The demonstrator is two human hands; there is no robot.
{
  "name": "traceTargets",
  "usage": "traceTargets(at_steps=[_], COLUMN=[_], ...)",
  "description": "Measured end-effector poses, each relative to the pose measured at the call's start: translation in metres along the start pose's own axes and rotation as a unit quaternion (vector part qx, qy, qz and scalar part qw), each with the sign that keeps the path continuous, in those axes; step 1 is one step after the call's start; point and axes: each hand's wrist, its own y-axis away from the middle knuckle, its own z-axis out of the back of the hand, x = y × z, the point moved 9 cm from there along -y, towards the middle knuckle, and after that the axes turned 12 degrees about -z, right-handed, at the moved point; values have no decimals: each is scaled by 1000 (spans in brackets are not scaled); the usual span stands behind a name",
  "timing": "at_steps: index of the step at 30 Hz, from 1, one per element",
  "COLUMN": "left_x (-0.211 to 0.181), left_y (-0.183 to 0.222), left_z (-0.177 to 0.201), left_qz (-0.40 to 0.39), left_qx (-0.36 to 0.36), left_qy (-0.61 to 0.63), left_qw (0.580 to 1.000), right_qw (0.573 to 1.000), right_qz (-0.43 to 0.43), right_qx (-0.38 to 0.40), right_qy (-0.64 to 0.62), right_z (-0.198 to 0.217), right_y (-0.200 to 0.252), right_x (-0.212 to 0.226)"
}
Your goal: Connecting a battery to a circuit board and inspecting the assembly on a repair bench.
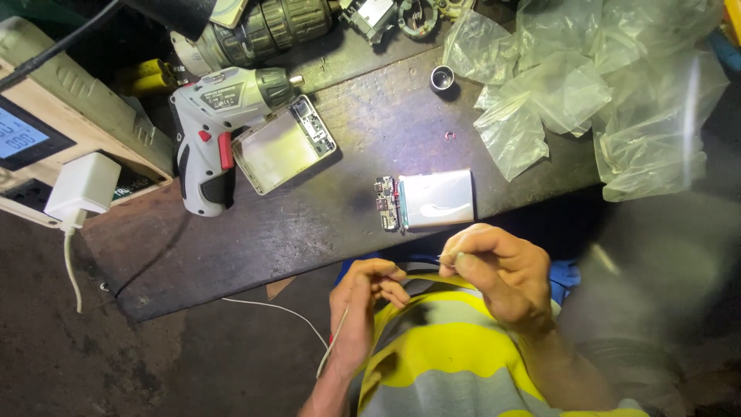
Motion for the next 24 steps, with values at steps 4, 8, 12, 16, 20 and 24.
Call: traceTargets(at_steps=[4, 8, 12, 16, 20, 24], left_x=[10, -17, -28, -21, -21, -27], left_y=[15, 14, 2, 7, 8, 30], left_z=[-8, -32, -49, -54, -53, -50], left_qz=[34, 44, 4, 25, 27, 47], left_qx=[45, 128, 175, 239, 250, 276], left_qy=[54, -18, -22, -44, -25, 0], left_qw=[997, 991, 984, 970, 968, 960], right_qw=[988, 964, 939, 935, 918, 945], right_qz=[93, 5, -107, -114, -122, -100], right_qx=[78, 265, 311, 304, 316, 267], right_qy=[99, 1, -97, -142, -206, -162], right_z=[-15, -60, -62, -54, -57, -43], right_y=[5, 13, 15, 11, 11, 5], right_x=[20, 8, -23, -38, -44, -35])
